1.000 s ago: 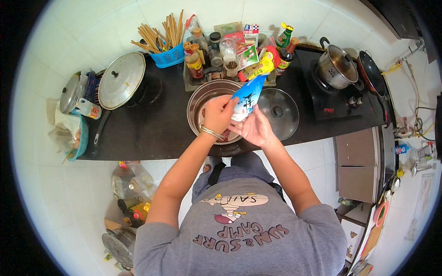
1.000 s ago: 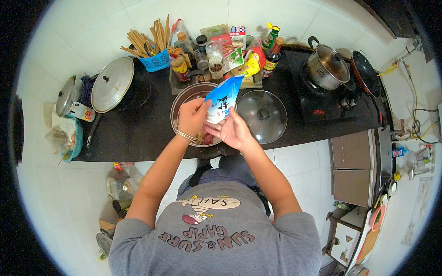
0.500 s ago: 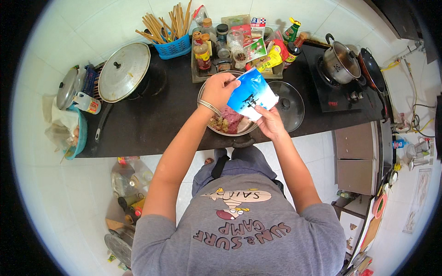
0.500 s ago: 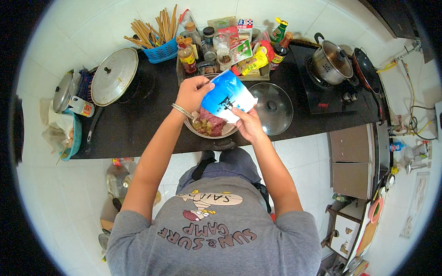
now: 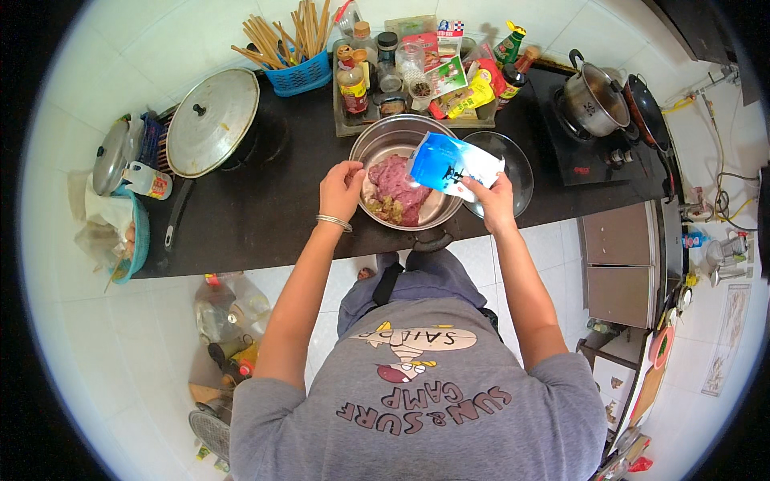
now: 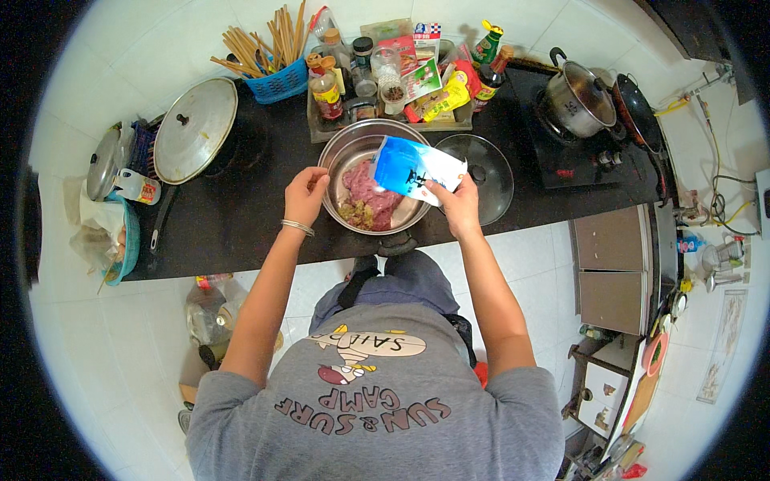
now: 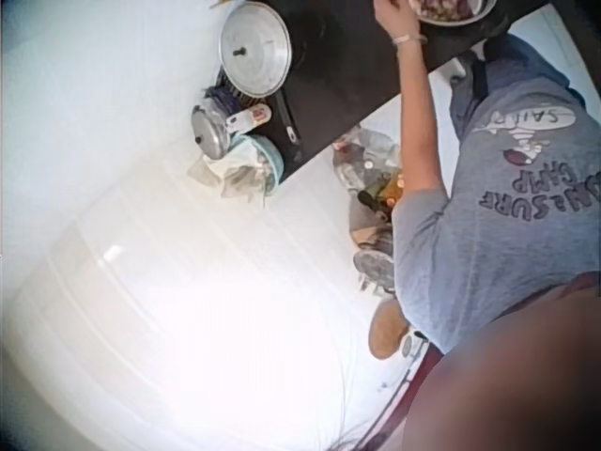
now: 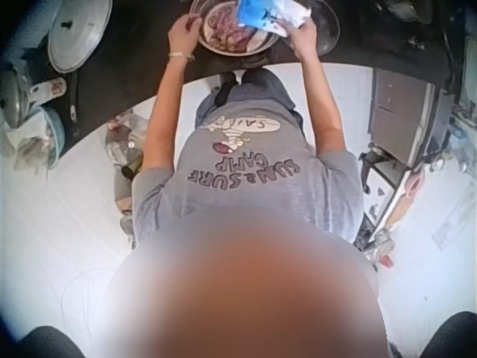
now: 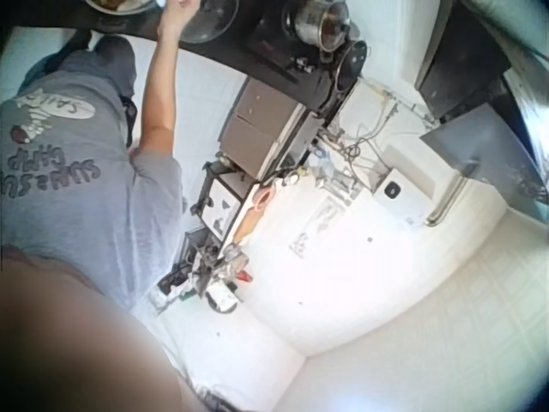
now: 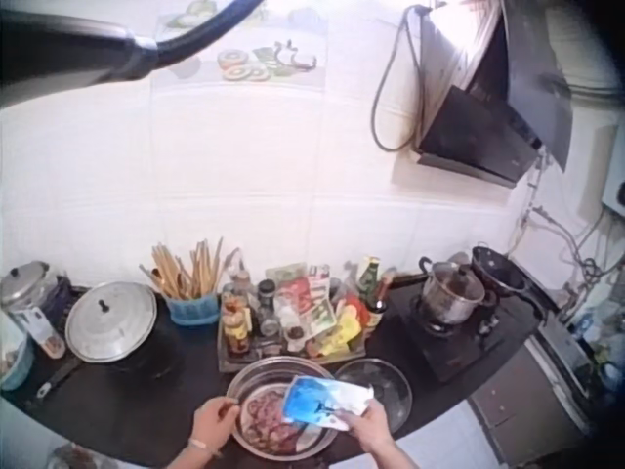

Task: The person seasons a bowl of raw ground meat with various ingredients. They add salt, a dark liquid from a bottle, a green powder, and contents from two different packets into the bowl. The person handles the containers and the bowl directly with their hands.

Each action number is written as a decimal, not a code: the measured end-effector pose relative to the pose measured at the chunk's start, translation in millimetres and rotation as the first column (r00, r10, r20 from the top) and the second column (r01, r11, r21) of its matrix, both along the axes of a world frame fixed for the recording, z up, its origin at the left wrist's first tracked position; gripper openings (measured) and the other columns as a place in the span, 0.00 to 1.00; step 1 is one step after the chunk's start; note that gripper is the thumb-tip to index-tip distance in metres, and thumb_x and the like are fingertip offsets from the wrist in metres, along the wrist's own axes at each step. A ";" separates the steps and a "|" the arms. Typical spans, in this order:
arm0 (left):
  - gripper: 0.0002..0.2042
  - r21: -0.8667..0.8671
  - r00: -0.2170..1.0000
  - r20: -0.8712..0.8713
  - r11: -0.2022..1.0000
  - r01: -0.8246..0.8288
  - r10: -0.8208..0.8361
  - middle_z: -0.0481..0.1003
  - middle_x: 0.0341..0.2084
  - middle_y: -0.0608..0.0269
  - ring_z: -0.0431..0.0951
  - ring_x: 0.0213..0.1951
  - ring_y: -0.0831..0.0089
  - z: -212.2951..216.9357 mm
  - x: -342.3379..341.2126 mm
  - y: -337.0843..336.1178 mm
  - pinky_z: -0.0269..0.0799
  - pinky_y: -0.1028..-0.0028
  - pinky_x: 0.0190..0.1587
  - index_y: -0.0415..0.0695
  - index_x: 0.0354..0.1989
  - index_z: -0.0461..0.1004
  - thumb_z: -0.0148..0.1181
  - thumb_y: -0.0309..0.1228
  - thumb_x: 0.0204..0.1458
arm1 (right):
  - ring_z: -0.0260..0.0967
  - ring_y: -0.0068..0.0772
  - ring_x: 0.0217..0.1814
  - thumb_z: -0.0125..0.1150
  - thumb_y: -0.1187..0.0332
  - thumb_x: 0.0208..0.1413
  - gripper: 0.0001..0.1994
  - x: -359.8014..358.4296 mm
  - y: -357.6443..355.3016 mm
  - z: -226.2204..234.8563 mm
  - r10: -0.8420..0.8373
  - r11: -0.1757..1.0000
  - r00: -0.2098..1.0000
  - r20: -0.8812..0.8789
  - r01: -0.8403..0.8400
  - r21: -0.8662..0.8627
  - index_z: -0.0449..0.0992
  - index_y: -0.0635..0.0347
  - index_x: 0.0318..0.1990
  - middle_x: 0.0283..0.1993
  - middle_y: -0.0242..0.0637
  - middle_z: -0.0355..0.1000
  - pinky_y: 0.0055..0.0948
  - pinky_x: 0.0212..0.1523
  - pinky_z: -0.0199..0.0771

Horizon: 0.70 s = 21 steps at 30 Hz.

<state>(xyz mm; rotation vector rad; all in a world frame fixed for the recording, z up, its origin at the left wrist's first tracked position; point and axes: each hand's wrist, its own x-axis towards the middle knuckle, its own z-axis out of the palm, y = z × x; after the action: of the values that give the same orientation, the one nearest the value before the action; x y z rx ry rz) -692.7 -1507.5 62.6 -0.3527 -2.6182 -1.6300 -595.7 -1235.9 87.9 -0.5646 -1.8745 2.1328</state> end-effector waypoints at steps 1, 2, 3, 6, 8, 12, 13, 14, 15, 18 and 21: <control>0.08 -0.014 1.000 -0.004 1.000 -0.004 0.004 0.75 0.25 0.62 0.73 0.26 0.77 -3.2 2.7 -2.3 0.69 0.77 0.32 0.39 0.36 0.75 0.59 0.28 0.49 | 0.72 0.25 0.40 0.64 0.79 0.46 0.18 0.0 -1.1 0.1 -0.009 1.000 1.000 -0.002 0.008 -0.012 0.69 0.65 0.46 0.42 0.37 0.73 0.26 0.41 0.74; 0.07 -0.029 1.000 -0.009 1.000 -0.009 0.009 0.75 0.25 0.63 0.72 0.26 0.79 -6.8 4.1 -3.6 0.69 0.78 0.32 0.39 0.36 0.75 0.59 0.27 0.50 | 0.72 0.25 0.40 0.64 0.79 0.46 0.18 -0.4 -1.5 -0.4 -0.008 1.000 1.000 -0.008 0.008 -0.010 0.68 0.65 0.45 0.41 0.37 0.73 0.26 0.41 0.74; 0.07 -0.043 0.999 -0.033 0.999 -0.003 0.001 0.74 0.25 0.62 0.72 0.26 0.77 -9.3 5.0 -3.1 0.69 0.77 0.31 0.39 0.35 0.75 0.59 0.28 0.49 | 0.72 0.25 0.40 0.64 0.79 0.46 0.18 -0.6 -1.4 -1.4 -0.008 1.000 1.000 -0.013 0.008 -0.007 0.68 0.65 0.45 0.41 0.37 0.73 0.27 0.42 0.74; 0.07 -0.036 0.994 -0.099 0.999 0.033 -0.036 0.75 0.26 0.61 0.73 0.26 0.76 -14.1 7.6 -1.6 0.70 0.77 0.31 0.39 0.35 0.76 0.59 0.28 0.49 | 0.72 0.25 0.40 0.64 0.78 0.46 0.18 -1.8 0.0 -1.5 -0.028 0.999 1.000 -0.004 0.027 -0.027 0.68 0.64 0.46 0.41 0.36 0.73 0.27 0.41 0.74; 0.07 -0.052 0.996 -0.081 0.998 0.032 -0.037 0.75 0.26 0.60 0.73 0.26 0.75 -15.5 8.9 -0.7 0.70 0.76 0.31 0.40 0.35 0.76 0.59 0.27 0.48 | 0.71 0.26 0.41 0.64 0.78 0.47 0.18 -3.2 0.6 -0.9 -0.040 0.998 0.999 -0.003 0.040 -0.056 0.68 0.64 0.47 0.43 0.36 0.72 0.28 0.43 0.74; 0.07 -0.055 0.996 -0.085 0.998 0.032 -0.037 0.75 0.26 0.60 0.73 0.26 0.75 -16.3 9.1 0.1 0.70 0.76 0.31 0.39 0.35 0.76 0.59 0.27 0.48 | 0.71 0.31 0.45 0.62 0.78 0.48 0.20 -9.8 -1.3 5.7 -0.057 0.969 0.995 -0.081 0.035 -0.243 0.66 0.61 0.50 0.46 0.35 0.71 0.32 0.46 0.73; 0.07 -0.049 0.997 -0.075 0.998 0.030 -0.034 0.75 0.26 0.60 0.73 0.26 0.75 -16.4 9.5 0.0 0.70 0.76 0.31 0.39 0.35 0.76 0.59 0.27 0.48 | 0.71 0.32 0.46 0.62 0.78 0.49 0.20 -11.6 -1.7 8.1 -0.065 0.948 0.992 -0.112 0.027 -0.318 0.65 0.60 0.50 0.47 0.36 0.71 0.34 0.47 0.74; 0.07 -0.042 0.997 -0.065 0.999 0.028 -0.031 0.75 0.26 0.60 0.73 0.26 0.75 -16.5 9.8 0.2 0.70 0.76 0.31 0.39 0.35 0.76 0.59 0.27 0.48 | 0.71 0.33 0.46 0.61 0.78 0.50 0.20 -12.2 -0.5 8.7 -0.080 0.931 0.992 -0.093 0.041 -0.362 0.65 0.59 0.51 0.47 0.36 0.70 0.35 0.46 0.74; 0.07 -0.036 0.998 -0.055 0.999 0.027 -0.028 0.75 0.27 0.60 0.73 0.26 0.75 -15.8 9.9 0.2 0.70 0.76 0.32 0.39 0.35 0.76 0.59 0.27 0.48 | 0.71 0.34 0.47 0.60 0.78 0.50 0.20 -12.3 1.5 9.2 -0.095 0.912 0.993 -0.074 0.056 -0.406 0.65 0.59 0.51 0.48 0.36 0.70 0.36 0.45 0.75; 0.06 -0.005 0.997 -0.078 1.000 0.024 -0.024 0.73 0.24 0.57 0.74 0.25 0.68 -13.2 10.8 1.5 0.70 0.71 0.31 0.39 0.33 0.75 0.59 0.27 0.48 | 0.72 0.36 0.46 0.59 0.77 0.52 0.20 -13.5 9.7 4.4 -0.112 0.883 0.992 -0.054 0.074 -0.463 0.64 0.57 0.52 0.47 0.36 0.70 0.39 0.40 0.77; 0.08 -0.071 0.999 -0.009 0.997 0.030 -0.031 0.76 0.29 0.58 0.75 0.28 0.74 -9.4 11.3 1.2 0.71 0.76 0.33 0.39 0.36 0.76 0.59 0.27 0.48 | 0.72 0.35 0.45 0.59 0.77 0.52 0.20 -14.1 13.6 3.5 -0.115 0.882 0.991 -0.075 0.067 -0.466 0.64 0.56 0.52 0.47 0.35 0.70 0.38 0.38 0.77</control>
<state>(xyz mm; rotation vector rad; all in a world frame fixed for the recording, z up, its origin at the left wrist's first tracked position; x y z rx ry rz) -681.4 -1506.3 53.2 -0.4043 -2.6815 -1.5427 -609.9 -1222.3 91.4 -0.6074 -1.2518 2.5004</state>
